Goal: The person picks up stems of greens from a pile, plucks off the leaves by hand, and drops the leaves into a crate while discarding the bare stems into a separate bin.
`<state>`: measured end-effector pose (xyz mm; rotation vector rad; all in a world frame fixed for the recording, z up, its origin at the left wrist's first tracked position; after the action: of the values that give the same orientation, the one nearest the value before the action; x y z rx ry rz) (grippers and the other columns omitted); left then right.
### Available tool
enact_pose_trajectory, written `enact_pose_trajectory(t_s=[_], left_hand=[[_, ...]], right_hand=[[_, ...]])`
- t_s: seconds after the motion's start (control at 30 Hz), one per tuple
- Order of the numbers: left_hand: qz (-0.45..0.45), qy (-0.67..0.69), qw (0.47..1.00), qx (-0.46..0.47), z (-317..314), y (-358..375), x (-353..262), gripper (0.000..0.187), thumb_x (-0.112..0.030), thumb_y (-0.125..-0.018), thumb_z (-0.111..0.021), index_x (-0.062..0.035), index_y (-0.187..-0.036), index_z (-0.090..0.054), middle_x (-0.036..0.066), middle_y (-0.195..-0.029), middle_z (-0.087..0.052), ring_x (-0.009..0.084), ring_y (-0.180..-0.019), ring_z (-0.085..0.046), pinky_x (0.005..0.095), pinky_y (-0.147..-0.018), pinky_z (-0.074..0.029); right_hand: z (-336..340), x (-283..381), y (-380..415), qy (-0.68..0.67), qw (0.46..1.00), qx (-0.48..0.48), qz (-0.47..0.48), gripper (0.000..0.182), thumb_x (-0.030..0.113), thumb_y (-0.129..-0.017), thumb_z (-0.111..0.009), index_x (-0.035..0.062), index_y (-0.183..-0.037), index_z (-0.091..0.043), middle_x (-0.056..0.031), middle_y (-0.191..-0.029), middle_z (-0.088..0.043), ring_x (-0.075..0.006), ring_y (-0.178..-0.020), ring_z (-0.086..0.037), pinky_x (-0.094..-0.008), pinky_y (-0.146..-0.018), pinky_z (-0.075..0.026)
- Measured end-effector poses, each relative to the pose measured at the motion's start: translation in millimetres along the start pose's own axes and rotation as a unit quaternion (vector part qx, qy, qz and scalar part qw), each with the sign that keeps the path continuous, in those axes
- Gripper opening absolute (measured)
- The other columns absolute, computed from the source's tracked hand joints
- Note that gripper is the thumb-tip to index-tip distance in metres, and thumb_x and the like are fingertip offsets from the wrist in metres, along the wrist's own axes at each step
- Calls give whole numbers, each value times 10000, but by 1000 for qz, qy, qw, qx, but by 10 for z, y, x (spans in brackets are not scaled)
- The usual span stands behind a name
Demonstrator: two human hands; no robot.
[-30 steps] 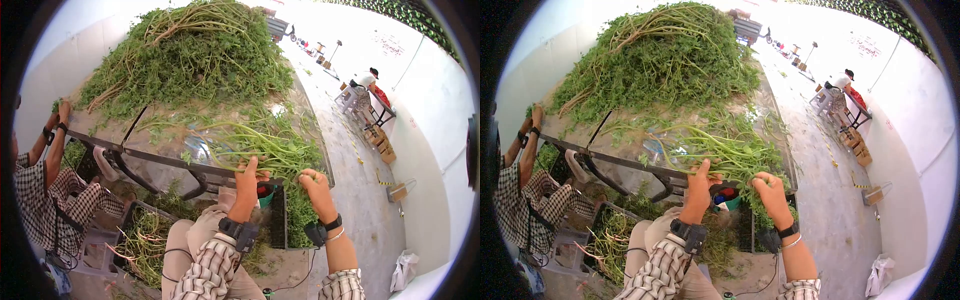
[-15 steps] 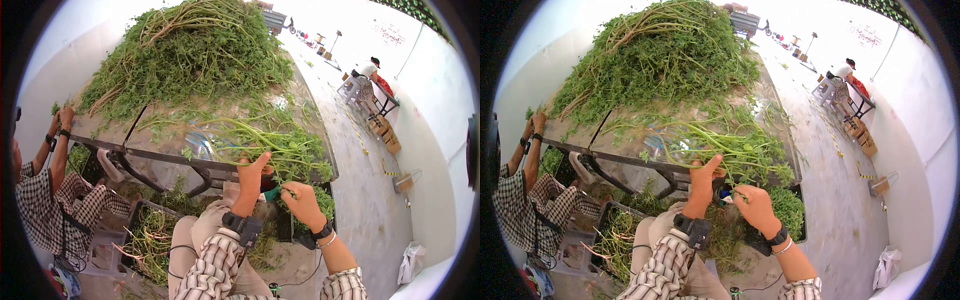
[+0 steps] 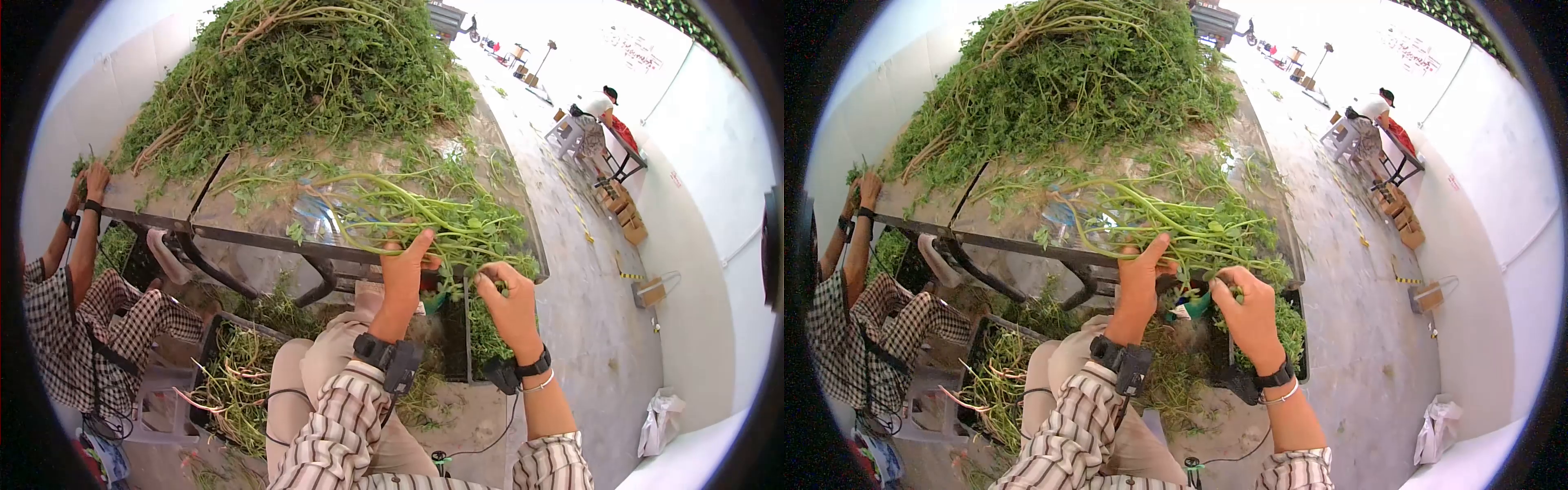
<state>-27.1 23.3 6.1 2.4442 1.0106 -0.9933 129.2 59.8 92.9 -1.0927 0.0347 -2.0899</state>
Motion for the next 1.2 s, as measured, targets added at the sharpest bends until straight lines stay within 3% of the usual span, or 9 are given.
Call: enact_pose_trajectory(t_s=[0.13,0.23,0.37,0.67,0.83,1.03,1.2], left_hand=[[-18,24,999,-11,-10,-4,2,211,-135,-784,-673,-20,-918,-558,70,-711,-609,146,-496,-586,257,-434,-474],[-17,16,1000,-10,-3,3,-6,207,-142,-790,-667,-24,-922,-559,75,-716,-611,151,-512,-592,264,-447,-477],[-9,34,999,-15,4,-1,23,210,-148,-798,-659,-24,-937,-562,71,-730,-615,148,-530,-597,262,-456,-476],[-16,27,999,9,-7,3,3,209,-124,-815,-626,-19,-984,-563,68,-757,-620,148,-540,-599,264,-462,-484],[-25,13,1000,7,45,-9,30,214,-167,-823,-634,-23,-968,-571,90,-792,-600,194,-630,-607,315,-494,-496],[-21,7,1000,-1,61,-67,61,250,-162,-807,-649,4,-967,-552,102,-758,-596,187,-572,-591,313,-458,-484],[-20,13,1000,-9,72,-62,81,254,-166,-821,-635,-6,-985,-526,104,-756,-584,196,-575,-576,343,-483,-485]], right_hand=[[-115,92,-74,-14,1000,-16,20,179,138,-777,-586,-33,-830,-594,-111,-700,-604,-181,-638,-587,-300,-622,-457],[-274,-2,-144,-9,999,41,6,214,170,-775,-588,-33,-841,-606,-152,-703,-611,-244,-618,-579,-315,-610,-455],[-387,-83,-198,17,997,81,2,227,174,-756,-590,-38,-835,-609,-157,-690,-603,-250,-612,-565,-325,-625,-453],[-413,-236,-180,-98,995,4,-13,182,120,-726,-568,-52,-782,-583,-90,-729,-590,-160,-667,-522,-317,-632,-426],[-218,-339,-21,-201,974,-17,-108,98,64,-755,-517,-28,-754,-550,-22,-711,-537,-103,-684,-487,-242,-647,-401],[332,-691,402,-89,986,-97,-103,108,91,-781,-509,-6,-782,-557,-9,-702,-533,-87,-680,-486,-239,-630,-403],[870,-1499,639,60,976,-171,-122,123,103,-775,-531,-4,-811,-578,-31,-697,-549,-92,-666,-497,-253,-611,-412]])
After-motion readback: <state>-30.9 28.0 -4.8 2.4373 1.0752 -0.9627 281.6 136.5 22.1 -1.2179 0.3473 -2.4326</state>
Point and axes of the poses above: each hand's wrist, its own y-axis away from the middle knuckle, its own z-axis out of the back of the hand, x = y × z, the point moved 4 cm from there along -y, towards the middle knuckle
